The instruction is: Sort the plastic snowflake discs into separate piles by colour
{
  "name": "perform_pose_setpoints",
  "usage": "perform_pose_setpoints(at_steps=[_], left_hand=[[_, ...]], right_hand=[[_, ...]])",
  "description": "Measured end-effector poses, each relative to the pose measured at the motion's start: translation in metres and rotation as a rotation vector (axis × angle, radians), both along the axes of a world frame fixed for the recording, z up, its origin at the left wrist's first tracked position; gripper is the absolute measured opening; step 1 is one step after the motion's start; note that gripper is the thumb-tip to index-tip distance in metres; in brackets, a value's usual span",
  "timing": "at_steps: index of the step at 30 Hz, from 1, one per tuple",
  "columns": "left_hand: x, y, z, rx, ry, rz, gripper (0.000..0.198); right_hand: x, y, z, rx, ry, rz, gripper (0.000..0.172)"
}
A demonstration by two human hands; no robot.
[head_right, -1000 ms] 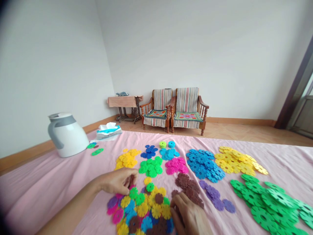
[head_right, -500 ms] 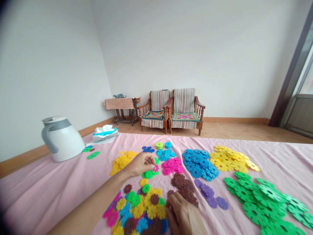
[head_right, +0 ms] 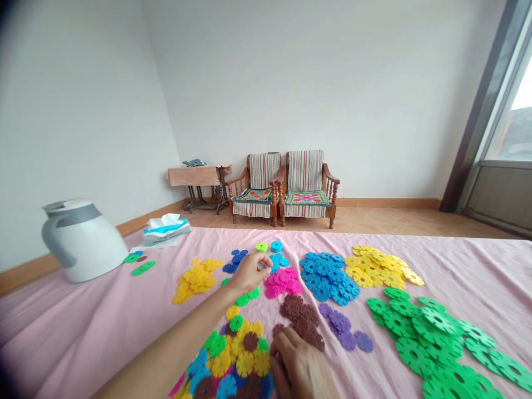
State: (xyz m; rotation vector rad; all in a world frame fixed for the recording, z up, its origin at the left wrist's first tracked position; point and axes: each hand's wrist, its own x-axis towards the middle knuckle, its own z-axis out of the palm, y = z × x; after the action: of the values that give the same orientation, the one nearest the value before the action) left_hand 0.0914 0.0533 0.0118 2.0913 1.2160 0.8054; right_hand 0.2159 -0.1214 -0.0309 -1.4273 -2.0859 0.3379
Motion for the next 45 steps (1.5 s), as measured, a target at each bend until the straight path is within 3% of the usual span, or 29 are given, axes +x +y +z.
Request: perform_pose_setpoints(at_steps=[5, 7, 11, 14, 18, 24, 32, 36, 45], left_hand=[[-0.056, -0.019, 0.021, -0.092, 0.045, -0.111, 0.011], [-0.083, -0.027, 0.030, -0.144, 0.155, -0.196, 0.012], [-0.134, -0.041, 0.044, -0.158, 0.357, -0.229, 0.010], [-0.162, -0.052, 0.047, -0.204, 0.470, -0.237, 0.017], [-0.175, -0.066, 0.041, -0.275, 0.538, -0.241, 0.023], [-0.173, -0.077, 0.031, -0.251, 0.452, -0.226, 0.017], [-0.165, -0.064, 0.037, -0.238, 0.299, -0.231, 0.009], [-0.130, -0.048, 0.031, -0.186, 0.178, -0.188, 0.008], [-0.021, -0.006, 0.004, -0.008, 0.080, -0.116, 0.012]], right_hand=[[-0.001, -0.002, 0.004, -0.004, -0.010, 0.000, 0.016], [0.000, -0.002, 0.002, 0.005, -0.015, -0.005, 0.017], [0.001, -0.001, -0.003, 0.027, -0.023, -0.016, 0.016], [0.001, 0.001, -0.003, -0.005, -0.045, -0.004, 0.016], [0.000, 0.001, -0.004, -0.014, -0.061, -0.002, 0.017], [0.000, 0.000, -0.005, 0.019, -0.043, -0.009, 0.018], [0.000, 0.000, -0.002, 0.033, -0.044, -0.021, 0.016], [0.000, -0.001, -0.001, 0.024, -0.044, -0.024, 0.016], [0.000, 0.002, -0.007, 0.036, 0.009, -0.006, 0.015]])
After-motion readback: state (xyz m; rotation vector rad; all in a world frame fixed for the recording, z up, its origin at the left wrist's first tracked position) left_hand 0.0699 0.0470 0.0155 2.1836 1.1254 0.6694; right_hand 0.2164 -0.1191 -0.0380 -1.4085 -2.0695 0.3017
